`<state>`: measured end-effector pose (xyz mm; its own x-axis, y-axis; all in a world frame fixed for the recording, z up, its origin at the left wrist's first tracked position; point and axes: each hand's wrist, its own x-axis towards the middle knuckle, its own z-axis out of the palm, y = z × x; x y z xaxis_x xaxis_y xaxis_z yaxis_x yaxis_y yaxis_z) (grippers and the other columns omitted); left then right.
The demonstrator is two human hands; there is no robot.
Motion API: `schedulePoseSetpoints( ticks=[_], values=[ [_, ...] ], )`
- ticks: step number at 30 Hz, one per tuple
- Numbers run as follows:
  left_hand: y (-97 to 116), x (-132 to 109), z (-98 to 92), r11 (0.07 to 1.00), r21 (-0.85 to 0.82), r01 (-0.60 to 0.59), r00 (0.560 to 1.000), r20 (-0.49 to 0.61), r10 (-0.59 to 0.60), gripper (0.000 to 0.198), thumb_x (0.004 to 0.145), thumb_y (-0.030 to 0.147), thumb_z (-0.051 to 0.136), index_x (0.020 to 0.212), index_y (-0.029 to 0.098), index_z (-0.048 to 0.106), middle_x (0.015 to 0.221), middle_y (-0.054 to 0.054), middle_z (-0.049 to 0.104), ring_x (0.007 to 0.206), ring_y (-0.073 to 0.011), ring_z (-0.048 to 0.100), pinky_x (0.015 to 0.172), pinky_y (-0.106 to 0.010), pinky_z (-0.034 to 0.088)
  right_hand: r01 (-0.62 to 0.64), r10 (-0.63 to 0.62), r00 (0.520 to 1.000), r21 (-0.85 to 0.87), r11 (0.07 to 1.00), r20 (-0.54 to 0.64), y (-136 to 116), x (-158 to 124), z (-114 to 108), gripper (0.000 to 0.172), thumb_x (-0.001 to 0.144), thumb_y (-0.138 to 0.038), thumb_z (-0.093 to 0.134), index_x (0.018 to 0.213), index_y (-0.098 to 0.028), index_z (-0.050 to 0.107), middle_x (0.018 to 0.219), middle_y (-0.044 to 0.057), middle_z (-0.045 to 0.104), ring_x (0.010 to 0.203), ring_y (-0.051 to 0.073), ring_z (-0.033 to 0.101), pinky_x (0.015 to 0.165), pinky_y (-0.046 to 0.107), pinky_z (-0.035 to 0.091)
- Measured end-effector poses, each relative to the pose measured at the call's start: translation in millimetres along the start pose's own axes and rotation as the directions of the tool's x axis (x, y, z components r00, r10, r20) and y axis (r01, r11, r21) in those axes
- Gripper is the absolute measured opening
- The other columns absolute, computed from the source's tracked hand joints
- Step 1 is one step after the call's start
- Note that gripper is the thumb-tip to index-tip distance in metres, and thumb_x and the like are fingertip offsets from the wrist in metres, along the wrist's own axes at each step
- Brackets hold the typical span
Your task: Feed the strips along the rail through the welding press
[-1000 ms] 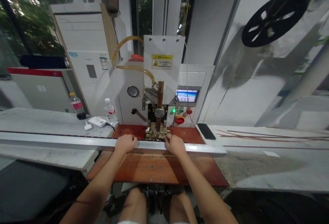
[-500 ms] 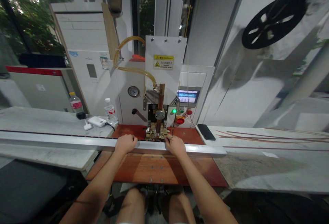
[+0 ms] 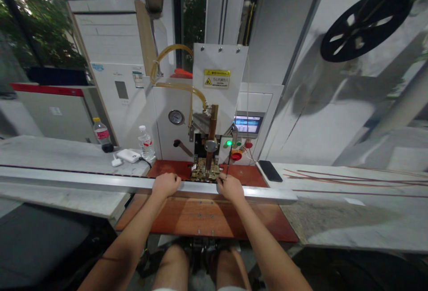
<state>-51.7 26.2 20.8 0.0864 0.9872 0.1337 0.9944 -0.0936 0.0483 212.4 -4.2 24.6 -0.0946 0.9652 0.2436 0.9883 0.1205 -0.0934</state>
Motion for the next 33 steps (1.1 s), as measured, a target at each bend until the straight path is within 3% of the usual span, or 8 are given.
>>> schedulePoseSetpoints(
  ticks=[22, 33],
  values=[
    [2.6, -5.3, -3.7, 0.999, -0.011, 0.034, 0.999, 0.011, -0.034, 0.048, 0.083, 0.039, 0.029, 0.085, 0.018, 0.072, 0.087, -0.014, 0.07, 0.082, -0.0249, 0.065, 0.076, -0.034, 0.046, -0.093, 0.096, 0.995, -0.073, 0.993, 0.037, -2.3, -1.6, -0.3, 0.034, 0.094, -0.035, 0.028, 0.102, -0.02, 0.057, 0.089, 0.01, 0.068, 0.082, 0.02, 0.065, 0.07, 0.028, 0.041],
    [1.2, -9.4, 1.1, 0.999, -0.013, 0.043, 0.999, 0.002, -0.043, 0.05, 0.085, 0.041, 0.028, 0.087, 0.017, 0.072, 0.088, -0.014, 0.07, 0.084, -0.0229, 0.065, 0.078, -0.031, 0.044, -0.083, 0.081, 0.997, -0.091, 0.992, -0.018, -2.2, -3.8, 3.4, 0.033, 0.094, -0.034, 0.028, 0.103, -0.02, 0.056, 0.085, 0.009, 0.068, 0.079, 0.021, 0.065, 0.067, 0.028, 0.041]
  ],
)
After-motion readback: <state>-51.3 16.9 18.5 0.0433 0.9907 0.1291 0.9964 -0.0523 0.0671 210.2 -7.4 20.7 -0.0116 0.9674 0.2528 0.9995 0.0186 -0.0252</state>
